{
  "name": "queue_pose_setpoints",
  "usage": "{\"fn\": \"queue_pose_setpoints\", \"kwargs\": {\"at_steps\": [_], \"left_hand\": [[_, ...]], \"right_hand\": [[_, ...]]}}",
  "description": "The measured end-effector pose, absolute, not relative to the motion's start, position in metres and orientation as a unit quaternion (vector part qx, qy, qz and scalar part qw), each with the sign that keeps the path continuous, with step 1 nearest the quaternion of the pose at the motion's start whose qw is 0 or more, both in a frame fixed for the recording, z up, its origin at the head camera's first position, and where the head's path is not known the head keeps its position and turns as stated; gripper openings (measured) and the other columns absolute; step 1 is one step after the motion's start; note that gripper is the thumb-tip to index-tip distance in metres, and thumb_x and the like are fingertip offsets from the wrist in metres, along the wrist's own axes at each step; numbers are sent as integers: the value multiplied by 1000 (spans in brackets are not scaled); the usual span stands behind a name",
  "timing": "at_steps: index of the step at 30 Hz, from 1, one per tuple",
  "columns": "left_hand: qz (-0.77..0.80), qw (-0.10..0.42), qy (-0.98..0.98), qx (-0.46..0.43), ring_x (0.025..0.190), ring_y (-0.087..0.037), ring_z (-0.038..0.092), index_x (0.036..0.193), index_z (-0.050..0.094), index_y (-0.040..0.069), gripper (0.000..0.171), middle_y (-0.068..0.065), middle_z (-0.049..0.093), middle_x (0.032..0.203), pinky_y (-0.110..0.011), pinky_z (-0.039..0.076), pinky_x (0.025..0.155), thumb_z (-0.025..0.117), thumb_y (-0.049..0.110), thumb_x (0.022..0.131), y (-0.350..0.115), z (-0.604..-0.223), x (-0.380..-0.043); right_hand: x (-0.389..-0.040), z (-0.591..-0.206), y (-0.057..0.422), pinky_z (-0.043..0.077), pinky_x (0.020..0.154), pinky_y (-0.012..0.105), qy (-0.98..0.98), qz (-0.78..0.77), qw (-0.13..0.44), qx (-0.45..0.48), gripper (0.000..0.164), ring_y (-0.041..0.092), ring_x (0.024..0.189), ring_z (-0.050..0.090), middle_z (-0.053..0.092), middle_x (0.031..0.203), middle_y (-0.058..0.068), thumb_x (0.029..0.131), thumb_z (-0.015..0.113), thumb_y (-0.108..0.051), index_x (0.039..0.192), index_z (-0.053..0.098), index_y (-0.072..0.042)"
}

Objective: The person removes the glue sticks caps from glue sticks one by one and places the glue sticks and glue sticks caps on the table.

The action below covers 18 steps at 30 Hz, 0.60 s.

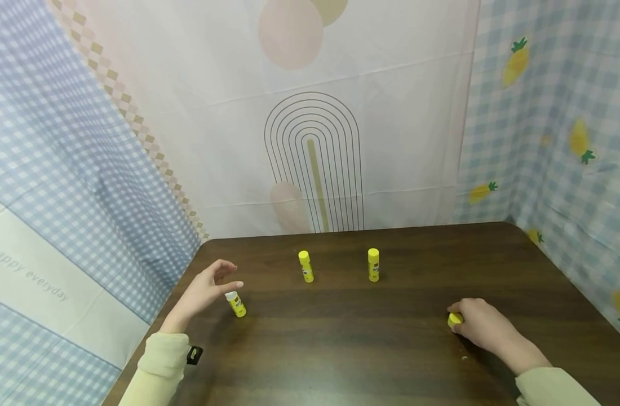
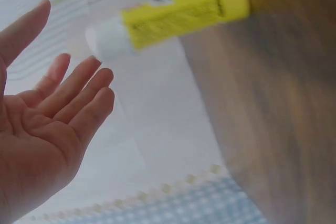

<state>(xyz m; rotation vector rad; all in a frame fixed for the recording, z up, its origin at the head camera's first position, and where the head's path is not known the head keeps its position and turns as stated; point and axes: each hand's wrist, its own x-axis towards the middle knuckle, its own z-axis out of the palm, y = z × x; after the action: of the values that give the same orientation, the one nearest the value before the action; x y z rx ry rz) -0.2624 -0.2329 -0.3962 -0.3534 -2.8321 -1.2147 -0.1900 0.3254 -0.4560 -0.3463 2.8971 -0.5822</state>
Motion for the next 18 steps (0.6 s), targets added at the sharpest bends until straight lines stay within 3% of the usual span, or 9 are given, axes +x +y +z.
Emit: {"fn": "queue_pose_setpoints", "kwargs": {"at_steps": [8, 18], "left_hand": [[-376, 42, -916, -134, 115, -26, 51, 119, 56, 15, 50, 0, 57, 121, -46, 40, 93, 74, 38, 78, -195, -384, -267], [-440, 9, -886, -147, 115, -29, 51, 123, 53, 10, 55, -9, 54, 126, -42, 40, 95, 75, 32, 78, -140, -404, -299]], "right_hand": [[-190, -457, 325, 46, 61, 35, 973, -183, 70, -125, 33, 16, 72, 57, 65, 92, 10, 76, 74, -11, 102, 66, 7], [-189, -458, 325, 46, 60, 35, 970, -195, 82, -116, 34, 16, 72, 57, 64, 93, 10, 77, 74, -13, 104, 65, 6]]}}
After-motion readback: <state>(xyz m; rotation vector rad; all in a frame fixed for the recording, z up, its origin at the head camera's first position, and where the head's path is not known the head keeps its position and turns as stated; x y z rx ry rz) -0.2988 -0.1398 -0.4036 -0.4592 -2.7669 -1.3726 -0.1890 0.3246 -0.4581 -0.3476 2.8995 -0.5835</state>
